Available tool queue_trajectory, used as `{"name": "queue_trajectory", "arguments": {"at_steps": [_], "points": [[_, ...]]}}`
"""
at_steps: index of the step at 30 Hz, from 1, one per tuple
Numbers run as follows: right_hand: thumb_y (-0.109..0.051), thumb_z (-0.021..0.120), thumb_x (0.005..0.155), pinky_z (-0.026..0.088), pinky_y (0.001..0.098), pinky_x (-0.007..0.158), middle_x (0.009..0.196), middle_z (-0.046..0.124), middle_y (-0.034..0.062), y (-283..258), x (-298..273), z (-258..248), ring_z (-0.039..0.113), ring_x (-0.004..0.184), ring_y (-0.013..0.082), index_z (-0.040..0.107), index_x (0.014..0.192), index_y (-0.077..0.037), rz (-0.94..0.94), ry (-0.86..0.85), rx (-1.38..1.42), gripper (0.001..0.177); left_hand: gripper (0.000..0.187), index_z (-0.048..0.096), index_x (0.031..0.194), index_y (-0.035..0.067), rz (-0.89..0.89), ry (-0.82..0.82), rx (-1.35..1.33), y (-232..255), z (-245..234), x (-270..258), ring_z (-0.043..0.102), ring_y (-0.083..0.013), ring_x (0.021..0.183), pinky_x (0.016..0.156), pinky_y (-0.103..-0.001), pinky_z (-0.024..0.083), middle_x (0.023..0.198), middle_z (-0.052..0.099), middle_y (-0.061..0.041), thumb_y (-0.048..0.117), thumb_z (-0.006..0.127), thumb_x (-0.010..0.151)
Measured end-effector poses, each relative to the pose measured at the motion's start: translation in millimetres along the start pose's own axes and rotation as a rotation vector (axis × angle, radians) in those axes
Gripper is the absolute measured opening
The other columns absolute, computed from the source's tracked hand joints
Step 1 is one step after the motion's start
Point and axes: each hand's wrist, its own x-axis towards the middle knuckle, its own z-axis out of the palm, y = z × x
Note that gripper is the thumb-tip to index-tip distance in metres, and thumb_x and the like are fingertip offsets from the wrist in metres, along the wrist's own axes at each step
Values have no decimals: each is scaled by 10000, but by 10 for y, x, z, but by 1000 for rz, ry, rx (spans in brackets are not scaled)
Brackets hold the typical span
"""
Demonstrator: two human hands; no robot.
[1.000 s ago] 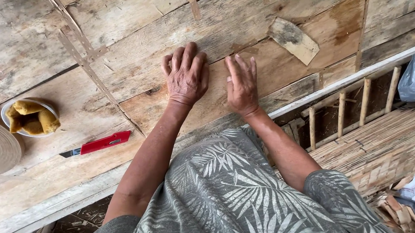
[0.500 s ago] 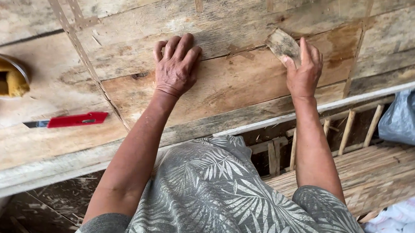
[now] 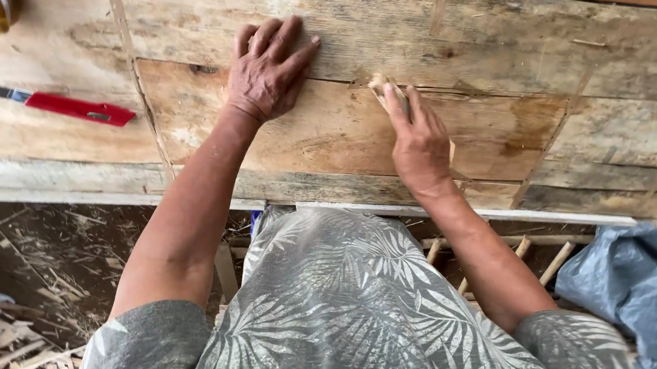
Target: Sanding, trimming, and fitting wooden strips into a larger wooden surface to create a mosaic or repair a panel.
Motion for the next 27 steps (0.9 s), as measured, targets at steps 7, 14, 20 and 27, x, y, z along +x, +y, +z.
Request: {"name": "queue_trajectory", "arguments": {"at_steps": [7, 14, 20, 27], "points": [[26, 594, 984, 571, 521, 846, 1447, 468, 253, -227, 113, 274, 621, 1136, 398, 404, 1602, -269, -5, -201, -257, 711, 388, 669, 1408, 192, 2, 7, -6, 8, -59, 36, 556, -372, 1222, 961, -529, 424, 1447, 557, -175, 331, 622, 1049], [-190, 679, 782, 567, 439, 777, 1338, 441, 243, -487, 178, 303, 601, 966, 371, 353, 1605, -159, 47, -209, -183, 886, 322, 695, 1377, 163, 28, 50, -14, -16, -84, 52, 575, -383, 1185, 953, -530, 426, 1431, 574, -183, 293, 607, 1096], [-204, 658, 796, 566, 409, 637, 1354, 409, 263, -637, 205, 236, 571, 933, 365, 341, 1601, -130, 108, -261, -221, 869, 428, 663, 1454, 155, 29, -15, -11, -51, -2, 3, 542, -399, 1256, 991, -563, 410, 1485, 527, -199, 316, 606, 1061], [-188, 658, 761, 538, 418, 652, 1325, 438, 245, -707, 63, 317, 562, 891, 352, 354, 1599, -124, 125, -248, -240, 893, 337, 670, 1401, 158, 30, 45, -20, -29, -42, 3, 549, -384, 1236, 986, -547, 409, 1464, 528, -183, 291, 597, 1101]]}}
